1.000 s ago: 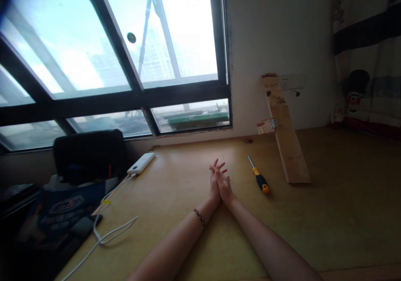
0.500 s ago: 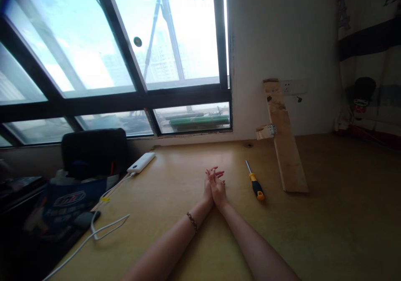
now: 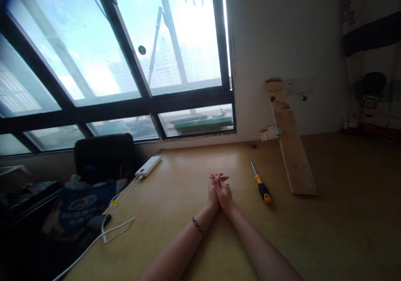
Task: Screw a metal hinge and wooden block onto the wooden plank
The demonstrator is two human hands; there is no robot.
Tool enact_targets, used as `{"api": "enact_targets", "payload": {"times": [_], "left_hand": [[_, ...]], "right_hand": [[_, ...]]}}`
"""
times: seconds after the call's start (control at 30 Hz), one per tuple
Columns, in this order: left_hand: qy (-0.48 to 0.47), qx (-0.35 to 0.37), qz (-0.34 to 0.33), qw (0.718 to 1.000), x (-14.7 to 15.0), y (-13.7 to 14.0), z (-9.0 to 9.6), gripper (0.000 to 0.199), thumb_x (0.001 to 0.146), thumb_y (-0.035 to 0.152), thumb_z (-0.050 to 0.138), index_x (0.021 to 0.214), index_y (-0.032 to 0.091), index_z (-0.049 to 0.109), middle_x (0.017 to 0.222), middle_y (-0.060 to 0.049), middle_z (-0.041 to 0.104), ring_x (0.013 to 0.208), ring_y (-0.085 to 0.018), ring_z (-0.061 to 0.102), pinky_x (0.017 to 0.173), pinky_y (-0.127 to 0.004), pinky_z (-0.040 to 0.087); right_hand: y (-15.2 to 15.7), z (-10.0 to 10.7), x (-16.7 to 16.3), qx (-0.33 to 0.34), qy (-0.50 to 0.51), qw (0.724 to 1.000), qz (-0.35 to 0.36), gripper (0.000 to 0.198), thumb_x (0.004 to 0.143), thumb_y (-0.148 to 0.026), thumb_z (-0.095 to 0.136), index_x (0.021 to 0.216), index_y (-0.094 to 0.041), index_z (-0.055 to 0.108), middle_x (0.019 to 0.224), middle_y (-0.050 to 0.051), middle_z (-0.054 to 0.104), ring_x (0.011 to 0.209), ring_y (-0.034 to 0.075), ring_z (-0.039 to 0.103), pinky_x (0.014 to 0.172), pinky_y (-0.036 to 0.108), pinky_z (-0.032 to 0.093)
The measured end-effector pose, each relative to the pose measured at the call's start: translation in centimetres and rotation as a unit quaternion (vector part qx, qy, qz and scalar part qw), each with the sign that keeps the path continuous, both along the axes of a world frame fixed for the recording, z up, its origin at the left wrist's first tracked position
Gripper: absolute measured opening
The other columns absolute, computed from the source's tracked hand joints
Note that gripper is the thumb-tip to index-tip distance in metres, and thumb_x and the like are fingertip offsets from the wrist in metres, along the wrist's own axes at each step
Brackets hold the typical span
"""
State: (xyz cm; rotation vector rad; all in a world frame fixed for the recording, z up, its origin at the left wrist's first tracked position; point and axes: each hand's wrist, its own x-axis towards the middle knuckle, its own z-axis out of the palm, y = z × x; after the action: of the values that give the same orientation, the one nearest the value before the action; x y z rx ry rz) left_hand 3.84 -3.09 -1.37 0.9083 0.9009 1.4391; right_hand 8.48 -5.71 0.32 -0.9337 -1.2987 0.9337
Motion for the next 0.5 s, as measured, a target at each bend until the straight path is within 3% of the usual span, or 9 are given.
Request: {"api": "enact_targets", "payload": {"times": [0.27,0.4,0.5], "left_hand": [[0.043,0.027,0.009,0.999,-2.6,-2.9,0.9,0.038,0.071,0.049,0.057,0.089,0.015,0.063,0.092,-0.014,0.066,0.095,-0.027,0.060,0.085,-0.039,0.045],[0.046,0.077,-0.063,0.994,-3.8,-4.1,1.8,0.046,0.073,0.050,0.055,0.099,0.013,0.059,0.095,-0.015,0.065,0.084,-0.025,0.062,0.080,-0.040,0.048],[0.059,0.063,-0.098,0.991,-3.8,-4.8,2.1,0.045,0.075,0.052,0.050,0.097,0.014,0.062,0.098,-0.013,0.064,0.086,-0.026,0.062,0.079,-0.039,0.048]], "right_hand": [[-2.4,0.0,-1.3,0.050,-0.045,0.997,0.036,0.047,0.086,-0.047,0.043,0.125,-0.021,0.050,0.123,0.010,0.055,0.116,0.023,0.049,0.098,0.039,0.039],[-3.1,0.0,-1.9,0.064,-0.057,0.995,0.052,0.048,0.086,-0.043,0.045,0.129,-0.022,0.045,0.130,0.010,0.050,0.120,0.022,0.045,0.100,0.039,0.037],[-3.4,0.1,-1.8,0.078,-0.083,0.993,0.042,0.048,0.086,-0.042,0.044,0.130,-0.022,0.043,0.129,0.009,0.050,0.118,0.023,0.047,0.098,0.038,0.039]]}}
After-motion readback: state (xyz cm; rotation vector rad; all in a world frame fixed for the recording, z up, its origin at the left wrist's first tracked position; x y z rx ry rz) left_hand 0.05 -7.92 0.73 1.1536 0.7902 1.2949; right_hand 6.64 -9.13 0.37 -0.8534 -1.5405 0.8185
